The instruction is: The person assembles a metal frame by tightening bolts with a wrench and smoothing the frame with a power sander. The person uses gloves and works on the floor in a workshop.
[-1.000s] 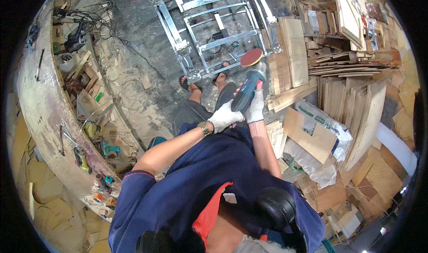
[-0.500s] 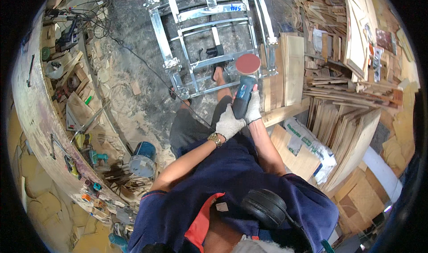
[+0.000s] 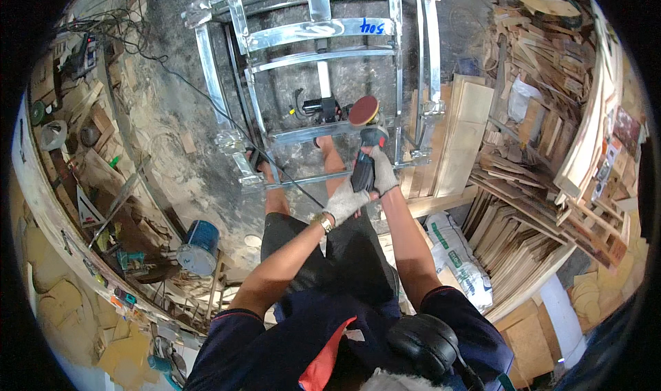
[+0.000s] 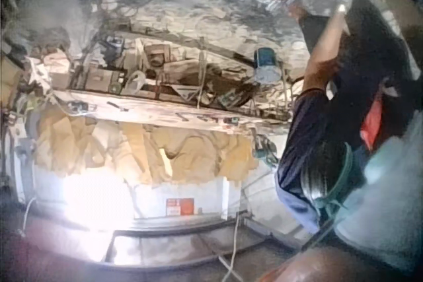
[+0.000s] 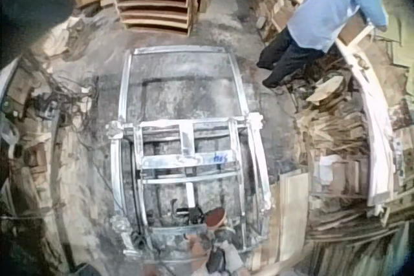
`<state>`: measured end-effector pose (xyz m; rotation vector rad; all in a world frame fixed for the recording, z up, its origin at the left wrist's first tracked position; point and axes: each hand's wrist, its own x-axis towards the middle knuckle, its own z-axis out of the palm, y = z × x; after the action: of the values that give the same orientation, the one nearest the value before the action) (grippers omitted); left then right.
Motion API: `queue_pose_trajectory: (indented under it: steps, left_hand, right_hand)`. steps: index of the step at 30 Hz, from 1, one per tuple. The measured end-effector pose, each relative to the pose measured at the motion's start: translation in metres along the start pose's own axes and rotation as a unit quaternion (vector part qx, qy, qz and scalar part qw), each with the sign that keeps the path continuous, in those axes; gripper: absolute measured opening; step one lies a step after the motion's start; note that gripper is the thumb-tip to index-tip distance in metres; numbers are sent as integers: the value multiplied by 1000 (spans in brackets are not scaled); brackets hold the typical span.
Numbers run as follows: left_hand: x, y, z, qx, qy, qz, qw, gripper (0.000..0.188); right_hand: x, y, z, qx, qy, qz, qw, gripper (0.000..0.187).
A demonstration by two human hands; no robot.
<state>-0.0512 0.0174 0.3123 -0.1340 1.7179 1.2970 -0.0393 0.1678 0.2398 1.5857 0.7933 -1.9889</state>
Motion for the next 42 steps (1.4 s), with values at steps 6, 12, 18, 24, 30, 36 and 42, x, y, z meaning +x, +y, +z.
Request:
queue_pose_trajectory:
  steps: [6,12,18,24,30,36,42]
  left_hand:
    - [124,-33,-66,65,125,-81,987,59]
    - [267,-75,-103,131,192,-109,966,92]
    - [345,-100,-103,161,146,-114,969,76]
    - [340,-114,-89,164,209,-93,960,56]
    - [355,-121,-107,173,119,-108,972,61]
    - [362,-130,-106,174,133,-109,970,68]
    - [375,-142,-113,173,70,-118,975,76]
  right_hand:
    - [68,-44,-3,-100,68,14,993,27]
    - [125,-75,-8,-157,102,-8,982,21]
    - [151,-91,-10,-191,78,-60,977,21]
    - [164,-95,-14,-196,89,-53,975,22]
    - [168,-96,-13,-181,72,-49,980,20]
    - [174,-97,-10,-198,57,-47,977,20]
    - [191,-98,-9,-223,51,-61,972,21]
